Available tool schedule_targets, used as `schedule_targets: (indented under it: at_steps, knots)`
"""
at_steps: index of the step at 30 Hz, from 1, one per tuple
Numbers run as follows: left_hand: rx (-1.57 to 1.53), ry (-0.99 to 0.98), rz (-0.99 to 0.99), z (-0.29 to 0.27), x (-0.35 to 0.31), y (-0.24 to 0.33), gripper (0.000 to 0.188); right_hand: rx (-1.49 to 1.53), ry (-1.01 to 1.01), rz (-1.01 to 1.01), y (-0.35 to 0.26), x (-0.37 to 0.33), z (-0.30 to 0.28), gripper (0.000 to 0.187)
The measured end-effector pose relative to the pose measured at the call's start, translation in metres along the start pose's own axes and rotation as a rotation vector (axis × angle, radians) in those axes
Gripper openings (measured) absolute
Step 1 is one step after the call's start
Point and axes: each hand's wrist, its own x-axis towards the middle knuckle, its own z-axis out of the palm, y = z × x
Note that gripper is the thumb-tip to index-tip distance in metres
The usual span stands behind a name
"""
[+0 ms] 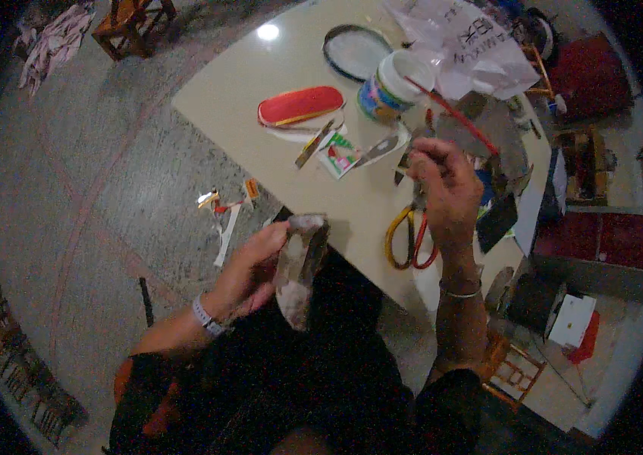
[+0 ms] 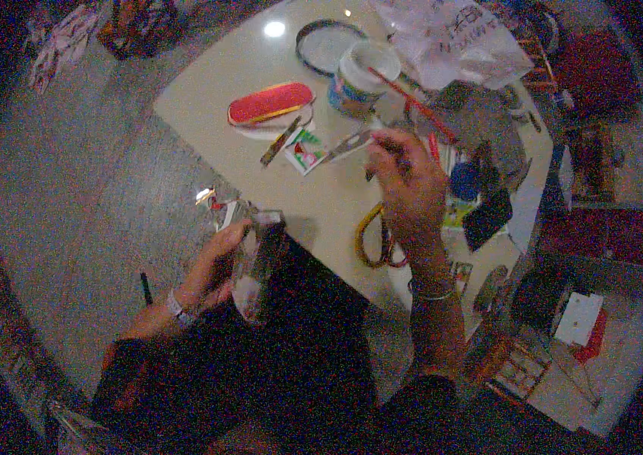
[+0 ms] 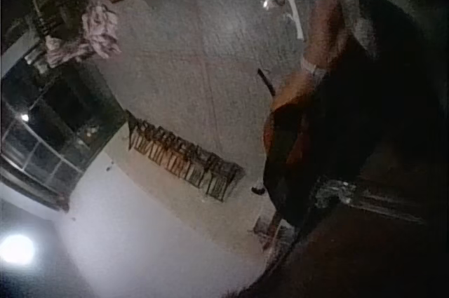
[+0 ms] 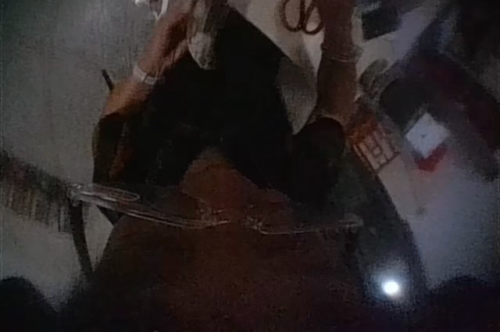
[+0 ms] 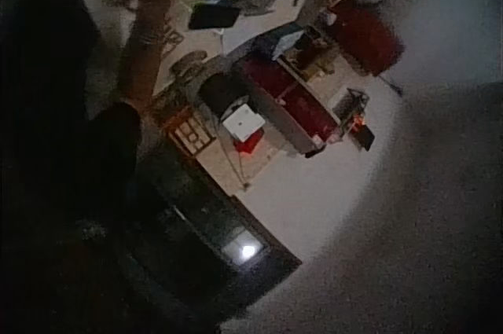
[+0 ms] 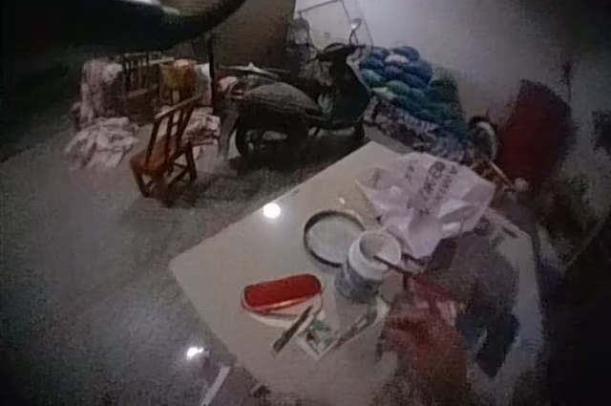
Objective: The person applies glue with a brush to fabric and cardboard components, then cuts out a patterned fabric shape using scissors to assemble shoe insoles.
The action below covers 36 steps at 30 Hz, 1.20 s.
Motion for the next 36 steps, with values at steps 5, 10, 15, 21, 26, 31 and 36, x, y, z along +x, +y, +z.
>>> schedule_targets:
  at_steps: [5, 10, 15, 21, 26, 31, 36]
  knots:
    - [-0.069, -0.034, 0.012, 0.007, -0.002, 0.005, 0.039, -0.236, -0.289, -0.248, -0.018, -0.046, 0.028, 0.015]
    - [-0.097, -0.033, 0.041, 0.006, 0.003, -0.001, 0.037, -0.087, -0.288, -0.25, -0.018, -0.066, 0.045, 0.016]
    - [-0.121, -0.001, 0.012, 0.006, 0.001, -0.004, 0.033, -0.135, -0.257, -0.257, -0.016, -0.07, 0.049, 0.017]
    - [-0.115, -0.025, 0.055, 0.006, 0.003, -0.008, 0.033, -0.215, -0.227, -0.239, -0.014, -0.074, 0.051, 0.014]
    - [-0.091, -0.002, 0.079, 0.004, 0.004, -0.013, 0.032, -0.242, -0.221, -0.219, -0.013, -0.078, 0.052, 0.013]
    - [-0.07, 0.005, 0.111, 0.008, 0.004, -0.011, 0.033, -0.151, -0.267, -0.088, -0.014, -0.085, 0.052, 0.01]
    - [-0.01, -0.005, 0.092, 0.009, 0.003, -0.01, 0.034, -0.132, -0.201, -0.116, -0.013, -0.084, 0.055, 0.008]
